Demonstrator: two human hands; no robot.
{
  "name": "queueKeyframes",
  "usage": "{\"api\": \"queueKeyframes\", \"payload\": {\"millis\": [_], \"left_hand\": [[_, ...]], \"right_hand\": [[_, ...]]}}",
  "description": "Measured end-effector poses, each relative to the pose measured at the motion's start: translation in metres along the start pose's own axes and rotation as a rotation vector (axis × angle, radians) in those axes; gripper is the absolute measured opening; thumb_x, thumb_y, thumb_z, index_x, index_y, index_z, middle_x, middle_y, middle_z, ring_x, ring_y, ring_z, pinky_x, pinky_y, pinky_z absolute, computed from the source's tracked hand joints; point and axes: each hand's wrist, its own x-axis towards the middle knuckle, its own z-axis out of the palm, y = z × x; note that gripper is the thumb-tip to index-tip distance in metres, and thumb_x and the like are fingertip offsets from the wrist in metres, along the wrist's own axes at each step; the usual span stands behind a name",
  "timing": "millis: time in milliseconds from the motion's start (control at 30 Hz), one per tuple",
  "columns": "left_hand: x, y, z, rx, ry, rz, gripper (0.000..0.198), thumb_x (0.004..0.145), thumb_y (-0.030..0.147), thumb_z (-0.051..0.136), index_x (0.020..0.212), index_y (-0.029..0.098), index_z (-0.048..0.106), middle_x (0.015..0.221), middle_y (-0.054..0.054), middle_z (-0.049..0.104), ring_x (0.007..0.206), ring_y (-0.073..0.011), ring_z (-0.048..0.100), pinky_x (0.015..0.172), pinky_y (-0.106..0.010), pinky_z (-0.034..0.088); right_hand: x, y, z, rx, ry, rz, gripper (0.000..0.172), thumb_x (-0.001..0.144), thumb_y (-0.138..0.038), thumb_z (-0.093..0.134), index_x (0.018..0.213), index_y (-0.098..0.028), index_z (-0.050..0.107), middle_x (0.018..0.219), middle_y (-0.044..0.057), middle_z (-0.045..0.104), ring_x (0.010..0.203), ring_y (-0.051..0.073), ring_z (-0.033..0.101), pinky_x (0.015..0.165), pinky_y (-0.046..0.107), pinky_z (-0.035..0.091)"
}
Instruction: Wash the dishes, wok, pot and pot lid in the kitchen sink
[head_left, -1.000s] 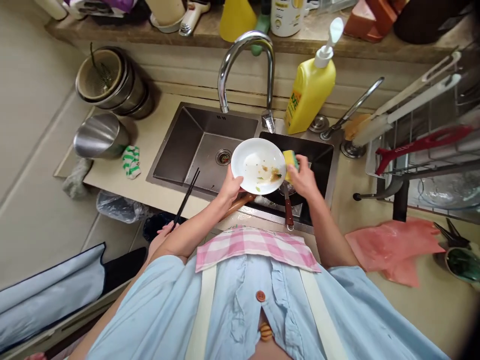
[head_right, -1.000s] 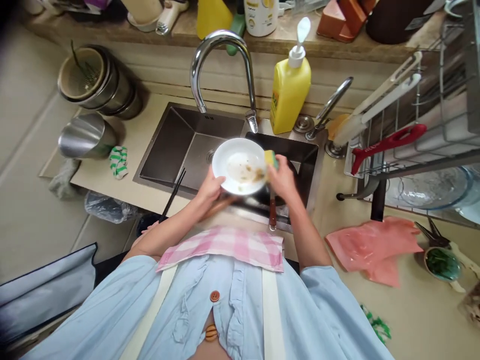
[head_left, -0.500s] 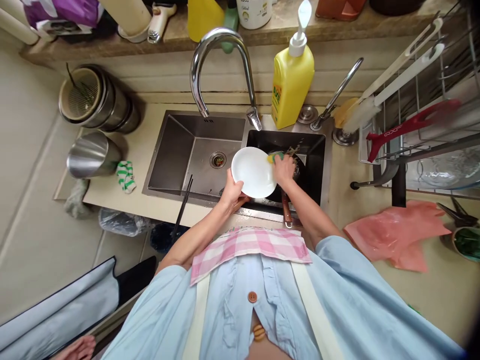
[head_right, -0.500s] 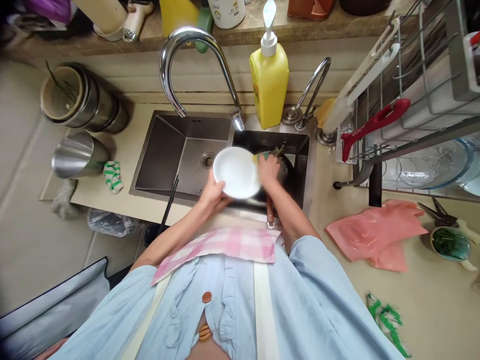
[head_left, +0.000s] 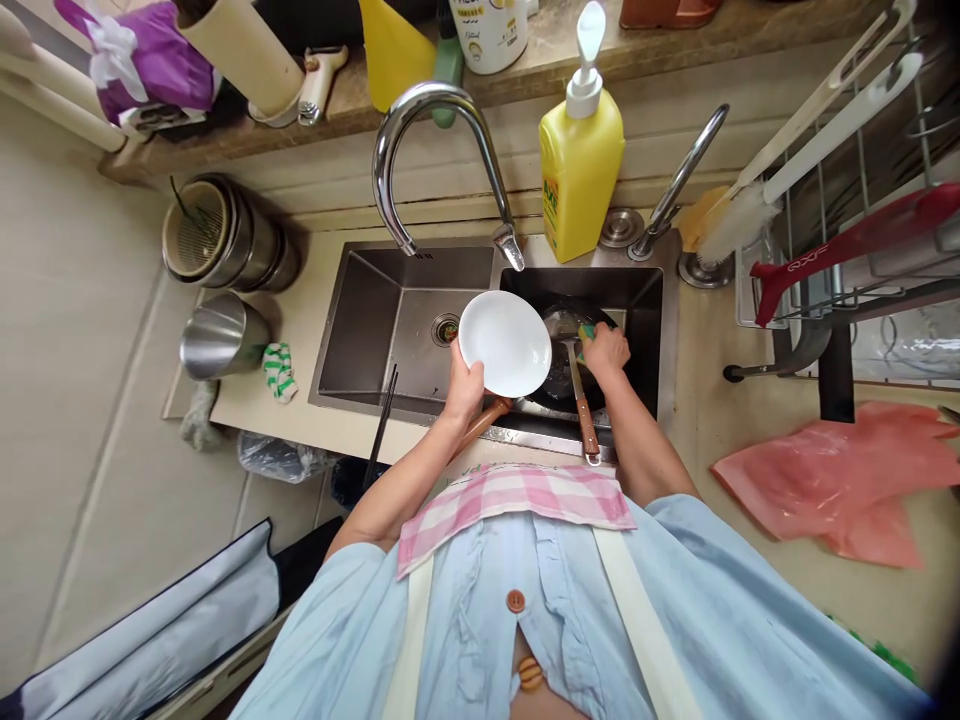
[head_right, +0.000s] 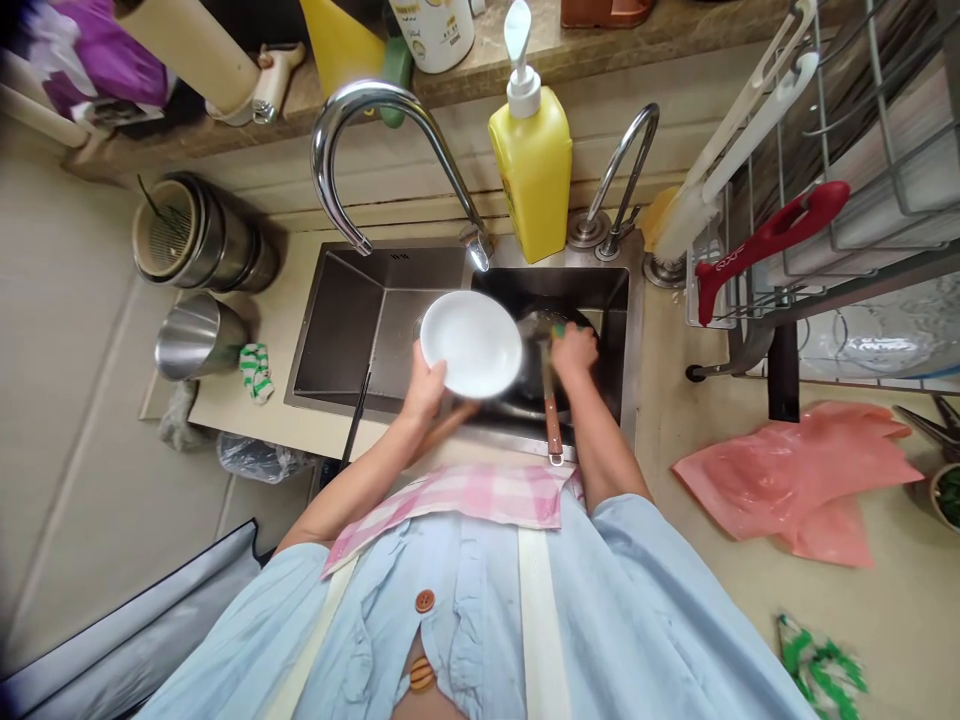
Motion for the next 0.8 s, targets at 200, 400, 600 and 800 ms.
{"api": "queueKeyframes", "payload": {"millis": [200, 400, 600, 800], "left_hand": [[-0.01, -0.005, 0.012, 0.059, -0.034, 0.116, 0.047, 0.091, 0.034, 0.064, 0.133, 0.024, 0.046, 0.138, -0.013, 0.057, 0.13, -0.0273, 0.055, 0.108, -0.039, 0.048], [-0.011, -0.016, 0.024, -0.083, -0.105, 0.081, 0.056, 0.092, 0.054, 0.062, 0.137, 0.028, 0.044, 0.135, -0.011, 0.061, 0.118, -0.0253, 0.063, 0.098, -0.04, 0.053], [0.016, -0.018, 0.018, -0.124, -0.041, 0.139, 0.045, 0.093, 0.055, 0.059, 0.124, 0.023, 0.052, 0.123, -0.011, 0.066, 0.113, -0.0225, 0.066, 0.102, -0.037, 0.05], [0.032, -0.017, -0.004, 0.09, 0.004, 0.28, 0.053, 0.09, 0.058, 0.062, 0.129, 0.023, 0.05, 0.135, -0.012, 0.061, 0.128, -0.0266, 0.057, 0.113, -0.04, 0.042]], "right_hand": [[-0.016, -0.063, -0.015, 0.157, 0.069, -0.217, 0.036, 0.096, -0.028, 0.046, 0.128, -0.017, 0.059, 0.114, 0.015, 0.06, 0.102, 0.029, 0.057, 0.092, 0.04, 0.047], [-0.037, -0.107, 0.005, 0.27, 0.038, -0.464, 0.043, 0.098, -0.025, 0.043, 0.136, -0.013, 0.057, 0.123, 0.017, 0.06, 0.111, 0.028, 0.055, 0.097, 0.036, 0.044], [-0.075, -0.092, 0.007, 0.253, -0.239, -0.88, 0.04, 0.092, -0.017, 0.048, 0.127, -0.015, 0.068, 0.11, 0.01, 0.066, 0.1, 0.021, 0.059, 0.092, 0.029, 0.045], [-0.055, -0.038, -0.002, -0.078, -0.241, -0.685, 0.03, 0.09, -0.021, 0.054, 0.109, -0.021, 0.076, 0.11, 0.011, 0.066, 0.101, 0.026, 0.06, 0.086, 0.036, 0.046]]}}
